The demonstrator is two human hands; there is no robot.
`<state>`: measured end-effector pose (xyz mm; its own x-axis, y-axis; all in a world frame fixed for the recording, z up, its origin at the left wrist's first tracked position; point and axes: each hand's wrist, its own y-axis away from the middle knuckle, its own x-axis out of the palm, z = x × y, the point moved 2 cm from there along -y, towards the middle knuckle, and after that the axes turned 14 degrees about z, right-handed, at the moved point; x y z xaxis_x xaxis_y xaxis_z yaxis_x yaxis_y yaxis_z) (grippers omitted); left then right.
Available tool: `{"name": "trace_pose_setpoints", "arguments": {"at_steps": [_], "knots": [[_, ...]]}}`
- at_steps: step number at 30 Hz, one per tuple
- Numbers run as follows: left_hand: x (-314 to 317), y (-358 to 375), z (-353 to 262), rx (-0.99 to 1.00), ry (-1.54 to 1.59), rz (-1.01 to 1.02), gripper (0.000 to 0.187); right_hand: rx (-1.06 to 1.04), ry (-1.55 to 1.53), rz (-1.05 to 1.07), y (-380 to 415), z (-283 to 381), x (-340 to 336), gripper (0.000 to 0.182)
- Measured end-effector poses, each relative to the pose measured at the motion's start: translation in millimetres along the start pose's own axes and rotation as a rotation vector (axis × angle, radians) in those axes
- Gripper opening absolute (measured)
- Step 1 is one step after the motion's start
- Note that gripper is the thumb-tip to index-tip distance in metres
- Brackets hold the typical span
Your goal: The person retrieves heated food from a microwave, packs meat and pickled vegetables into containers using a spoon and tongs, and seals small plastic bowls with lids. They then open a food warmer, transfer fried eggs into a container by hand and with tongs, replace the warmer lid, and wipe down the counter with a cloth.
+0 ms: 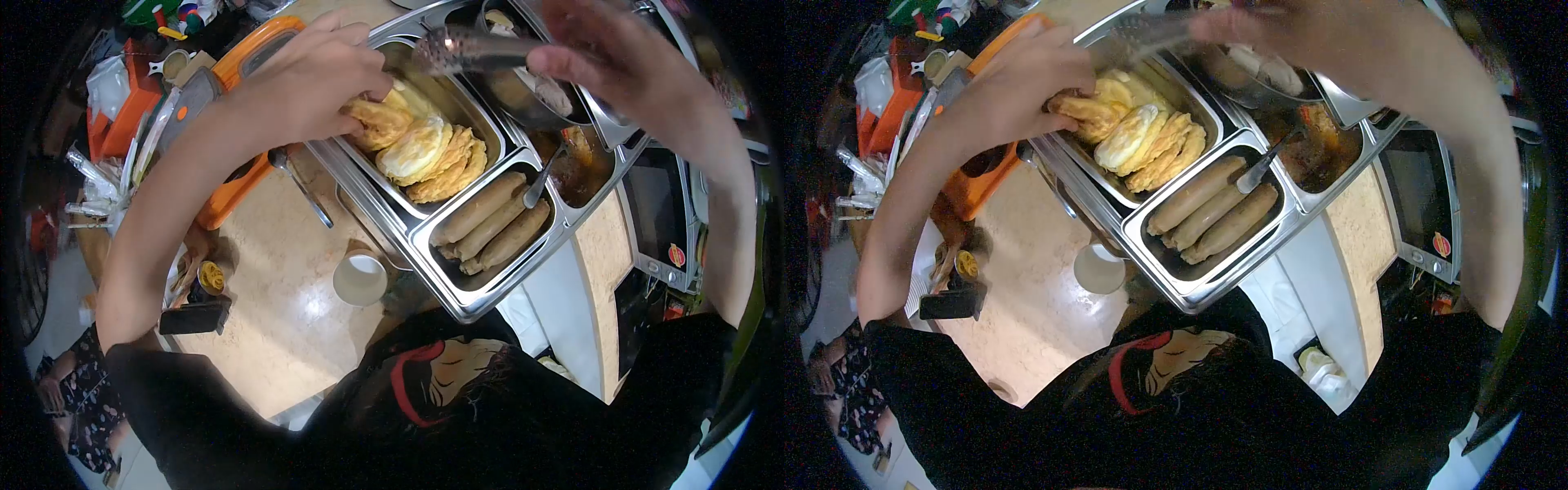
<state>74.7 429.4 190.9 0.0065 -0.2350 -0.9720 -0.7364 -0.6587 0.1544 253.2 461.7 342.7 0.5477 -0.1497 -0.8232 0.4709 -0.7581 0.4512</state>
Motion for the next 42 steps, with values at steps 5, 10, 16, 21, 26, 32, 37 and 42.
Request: {"name": "trace_pose_setpoints", "arguments": {"at_steps": [5, 10, 16, 21, 26, 32, 37, 42], "knots": [[3.0, 5.8, -2.4, -0.157, 0.062, -0.009, 0.028, -0.280, -0.238, -0.124, -14.0, -34.7, 49.6, 0.047], [5.8, 2.1, -6.3, -0.224, 0.084, 0.023, 0.029, -0.308, -0.312, -0.144, -8.2, -43.8, 67.2, 0.049], [14.6, -2.3, -4.2, -0.216, 0.024, -0.015, 0.036, -0.336, -0.384, -0.175, 3.0, -53.0, 79.7, 0.055], [18.9, -3.6, -0.9, -0.258, 0.026, 0.009, 0.038, -0.235, -0.437, -0.079, 11.2, -51.9, 78.6, 0.058], [-21.1, 8.9, -4.8, -0.101, -0.083, -0.168, 0.023, -0.228, -0.582, -0.231, 33.5, -72.8, 88.0, 0.065], [-16.9, 66.2, -17.2, -0.362, -0.015, -0.383, 0.024, -0.539, -1.573, 0.036, 34.2, -45.3, 109.3, 0.061], [6.8, 48.4, -46.8, -0.569, 0.056, -0.264, 0.017, -0.533, -1.464, 0.030, 11.1, -17.0, 103.7, 0.054], [35.8, 26.0, -11.8, -0.865, -0.027, -0.184, 0.025, -0.342, -0.417, -0.544, -27.3, 18.1, 120.2, 0.045]]}}
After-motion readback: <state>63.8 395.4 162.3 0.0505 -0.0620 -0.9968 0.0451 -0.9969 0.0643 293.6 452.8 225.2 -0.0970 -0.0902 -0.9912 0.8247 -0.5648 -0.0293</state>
